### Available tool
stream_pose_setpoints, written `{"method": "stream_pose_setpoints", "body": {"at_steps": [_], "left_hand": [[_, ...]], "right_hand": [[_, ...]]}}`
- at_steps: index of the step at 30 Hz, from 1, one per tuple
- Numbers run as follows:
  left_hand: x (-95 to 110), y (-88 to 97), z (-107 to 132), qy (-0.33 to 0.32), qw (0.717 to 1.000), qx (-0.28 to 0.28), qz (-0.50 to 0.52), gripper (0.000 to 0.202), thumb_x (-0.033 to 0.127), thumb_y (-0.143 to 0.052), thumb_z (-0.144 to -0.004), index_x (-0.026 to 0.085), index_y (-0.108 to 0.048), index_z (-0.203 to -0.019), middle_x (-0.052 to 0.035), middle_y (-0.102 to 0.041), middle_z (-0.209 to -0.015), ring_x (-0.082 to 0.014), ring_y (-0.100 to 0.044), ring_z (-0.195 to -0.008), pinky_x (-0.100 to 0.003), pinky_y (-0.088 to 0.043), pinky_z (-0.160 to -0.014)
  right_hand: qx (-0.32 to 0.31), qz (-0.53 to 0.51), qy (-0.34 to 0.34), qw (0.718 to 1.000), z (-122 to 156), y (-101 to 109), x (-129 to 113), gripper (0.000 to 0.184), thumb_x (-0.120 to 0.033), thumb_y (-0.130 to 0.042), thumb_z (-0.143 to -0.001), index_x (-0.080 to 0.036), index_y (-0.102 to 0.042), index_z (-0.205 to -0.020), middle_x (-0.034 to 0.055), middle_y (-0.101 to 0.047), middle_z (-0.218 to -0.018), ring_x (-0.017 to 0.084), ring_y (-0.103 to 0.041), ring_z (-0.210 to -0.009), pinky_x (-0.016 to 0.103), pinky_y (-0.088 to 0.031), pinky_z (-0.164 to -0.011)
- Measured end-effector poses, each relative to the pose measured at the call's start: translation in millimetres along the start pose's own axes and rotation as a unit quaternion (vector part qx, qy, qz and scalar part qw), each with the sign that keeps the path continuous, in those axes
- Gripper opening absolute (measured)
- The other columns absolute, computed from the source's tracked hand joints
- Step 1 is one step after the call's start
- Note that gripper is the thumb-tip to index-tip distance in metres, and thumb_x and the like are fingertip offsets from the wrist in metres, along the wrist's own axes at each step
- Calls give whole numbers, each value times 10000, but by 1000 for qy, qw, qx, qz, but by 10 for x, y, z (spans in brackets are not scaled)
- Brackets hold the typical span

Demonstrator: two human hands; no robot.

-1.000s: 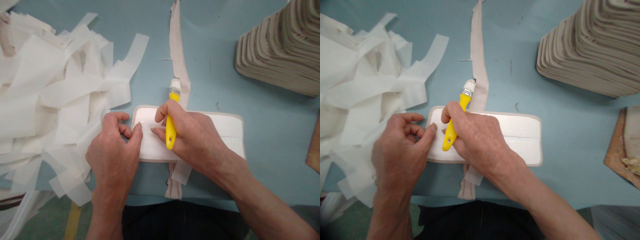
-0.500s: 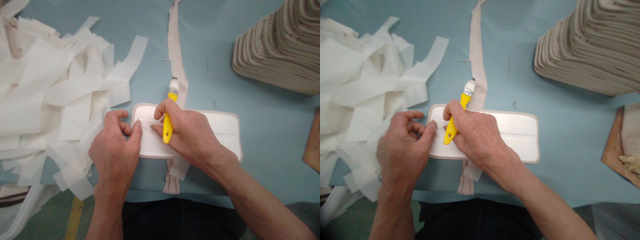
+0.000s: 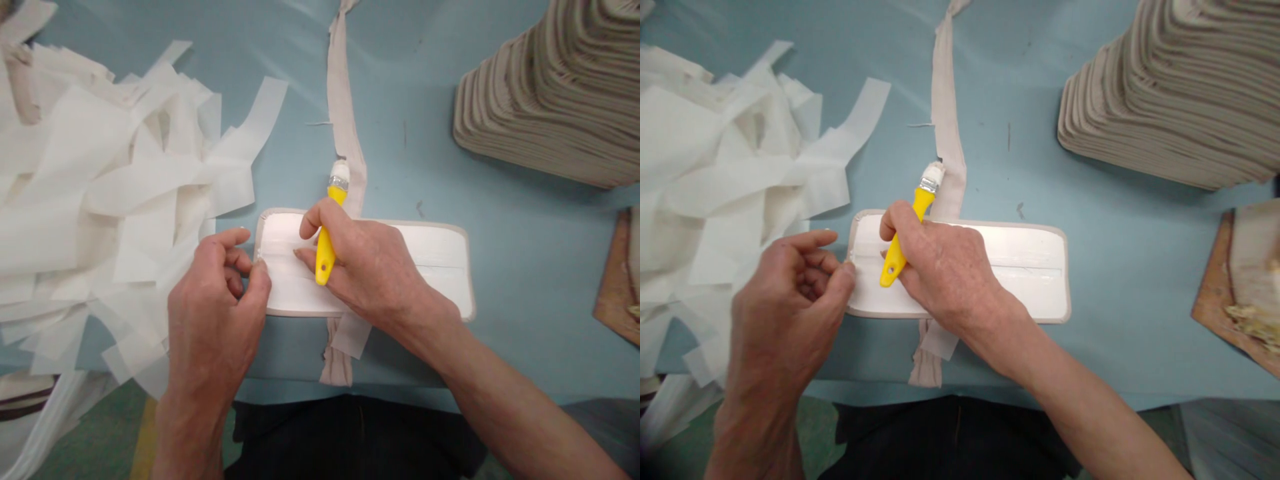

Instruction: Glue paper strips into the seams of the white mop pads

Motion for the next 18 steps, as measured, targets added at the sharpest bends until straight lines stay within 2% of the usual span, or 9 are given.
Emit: {"method": "stream_pose_setpoints", "body": {"at_steps": [2,4,6,12,18], "left_hand": [[63,-7,-1,-69,997,17,-17,323,310,-617,-951,216,-685,-1252,16,-654,-904,-143,-567,-698,-323,-488,-724],[131,-50,-2,-139,990,8,-30,234,261,-590,-995,200,-711,-1186,-9,-676,-952,-161,-633,-815,-322,-510,-785],[166,-94,-4,-180,983,-2,-36,193,220,-567,-1019,181,-719,-1132,-28,-698,-977,-179,-679,-907,-321,-525,-820],[130,-169,-11,-185,981,6,-64,203,260,-568,-1050,168,-731,-1127,-43,-722,-986,-224,-714,-939,-354,-520,-791],[120,-184,2,-204,977,30,-58,256,310,-541,-1076,169,-749,-1122,-52,-731,-1003,-233,-718,-965,-358,-523,-836]], "right_hand": [[5,-5,5,1000,3,-8,2,277,-185,-677,-936,-248,-607,-1197,-23,-699,-802,202,-633,-681,291,-229,-567],[14,-10,13,1000,12,-12,0,282,-182,-675,-928,-253,-602,-1191,-28,-691,-783,203,-633,-674,292,-217,-564],[25,-13,22,999,32,-7,-7,272,-189,-675,-926,-255,-599,-1178,-32,-680,-765,201,-626,-661,293,-208,-564],[62,-18,46,997,227,139,42,255,-151,-679,-892,-256,-598,-1110,-60,-604,-684,173,-535,-572,281,-227,-563],[102,-22,32,994,505,403,362,126,-238,-680,-936,-261,-578,-1005,-68,-553,-669,156,-491,-563,274,-289,-593]]}}
Point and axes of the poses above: each hand's wrist, its own z-axis away from the middle knuckle, its own y-axis out of the back of the hand, x = y × z, the point moved 5 cm from there along -z, towards the middle knuckle
